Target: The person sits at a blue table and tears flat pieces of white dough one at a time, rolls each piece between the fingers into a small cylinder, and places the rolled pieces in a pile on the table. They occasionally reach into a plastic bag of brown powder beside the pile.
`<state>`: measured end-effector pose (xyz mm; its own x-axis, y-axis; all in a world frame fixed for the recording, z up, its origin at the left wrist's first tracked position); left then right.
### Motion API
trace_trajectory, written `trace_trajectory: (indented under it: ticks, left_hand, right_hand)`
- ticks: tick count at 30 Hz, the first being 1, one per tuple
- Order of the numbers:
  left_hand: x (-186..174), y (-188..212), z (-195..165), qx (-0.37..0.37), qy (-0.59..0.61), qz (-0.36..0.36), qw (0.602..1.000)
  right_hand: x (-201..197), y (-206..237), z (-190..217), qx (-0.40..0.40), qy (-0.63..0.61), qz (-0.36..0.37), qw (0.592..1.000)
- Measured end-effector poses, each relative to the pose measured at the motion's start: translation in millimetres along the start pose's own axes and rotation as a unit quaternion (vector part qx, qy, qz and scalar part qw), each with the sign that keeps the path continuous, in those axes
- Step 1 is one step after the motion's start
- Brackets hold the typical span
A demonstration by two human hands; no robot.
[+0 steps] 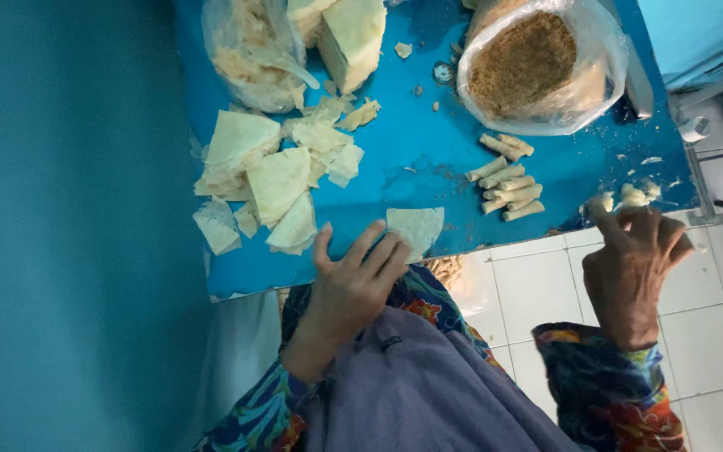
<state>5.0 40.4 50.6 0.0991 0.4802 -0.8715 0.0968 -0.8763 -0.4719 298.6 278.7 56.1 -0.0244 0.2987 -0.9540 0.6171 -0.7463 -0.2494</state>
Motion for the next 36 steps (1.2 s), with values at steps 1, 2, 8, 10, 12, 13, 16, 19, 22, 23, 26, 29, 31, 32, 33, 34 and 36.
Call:
trace_trajectory:
  ticks: [1, 2, 8, 10, 12, 13, 16, 19, 22, 23, 26, 29, 31, 32, 33, 34, 36]
  left_hand:
    - [-1, 1, 3, 0.006, 0.001, -0.002, 1.000]
    - [-3, 3, 6, 0.004, -0.012, 0.001, 1.000]
    - [-16, 10, 10, -0.016, 0.005, -0.003, 1.000]
    - [-17, 10, 8, -0.005, 0.027, -0.001, 1.000]
    - [-17, 11, 10, -0.001, 0.005, -0.005, 1.000]
    - [-17, 12, 12, 0.001, -0.005, -0.005, 1.000]
    - [-14, 14, 17, 0.005, -0.018, -0.002, 1.000]
    - [-12, 15, 19, 0.006, -0.006, -0.026, 1.000]
    - [-11, 17, 18, 0.021, 0.029, -0.037, 0.999]
    - [-10, 17, 18, 0.015, 0.036, -0.031, 0.999]
    - [-9, 18, 18, 0.004, 0.058, -0.019, 0.998]
    - [-9, 18, 18, 0.002, 0.073, -0.027, 0.997]
    - [-9, 18, 19, 0.002, 0.078, -0.037, 0.996]
    - [-9, 18, 20, 0.002, 0.081, -0.036, 0.996]
    - [-8, 18, 20, 0.001, 0.084, -0.036, 0.996]
    - [-8, 18, 21, 0.000, 0.088, -0.034, 0.996]
    - [-8, 19, 21, -0.004, 0.094, -0.028, 0.995]
  right_hand:
    - [-5, -1, 2, 0.001, -0.010, -0.005, 1.000]
    - [-11, -2, 5, 0.003, -0.021, -0.010, 1.000]
    - [-34, -8, 19, -0.018, -0.089, -0.046, 0.995]
    - [-30, -7, 22, 0.001, -0.050, -0.036, 0.998]
    - [-21, -1, 22, 0.015, -0.018, -0.020, 1.000]
    - [-15, 2, 21, 0.023, -0.014, -0.009, 1.000]
    - [-5, 8, 16, 0.041, -0.026, 0.011, 0.999]
    - [-14, -2, 11, 0.018, -0.072, -0.019, 0.997]
    - [-33, -23, 27, -0.030, -0.186, -0.028, 0.982]
    - [-40, -32, 38, -0.054, -0.231, -0.028, 0.971]
    - [-46, -48, 106, -0.185, -0.393, -0.032, 0.900]
    - [-44, -55, 169, -0.248, -0.374, 0.062, 0.892]
    - [-48, -57, 195, -0.294, -0.303, 0.054, 0.905]
    - [-50, -56, 203, -0.302, -0.276, 0.050, 0.911]
    - [-53, -57, 208, -0.309, -0.248, 0.046, 0.917]
    - [-57, -57, 210, -0.315, -0.213, 0.013, 0.925]
    - [-66, -57, 210, -0.322, -0.141, -0.052, 0.935]
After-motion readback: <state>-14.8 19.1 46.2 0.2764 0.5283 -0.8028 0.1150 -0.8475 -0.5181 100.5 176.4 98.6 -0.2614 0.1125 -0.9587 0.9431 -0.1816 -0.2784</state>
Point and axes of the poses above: each hand's wrist, its own y-axis away from the middle knuckle, its own x-axis out of the palm, z = x × y, the point moved 3 cm from there along -y, towards the middle knuckle, and after that the axes turned 6 degrees about z, right-handed, at the moved point
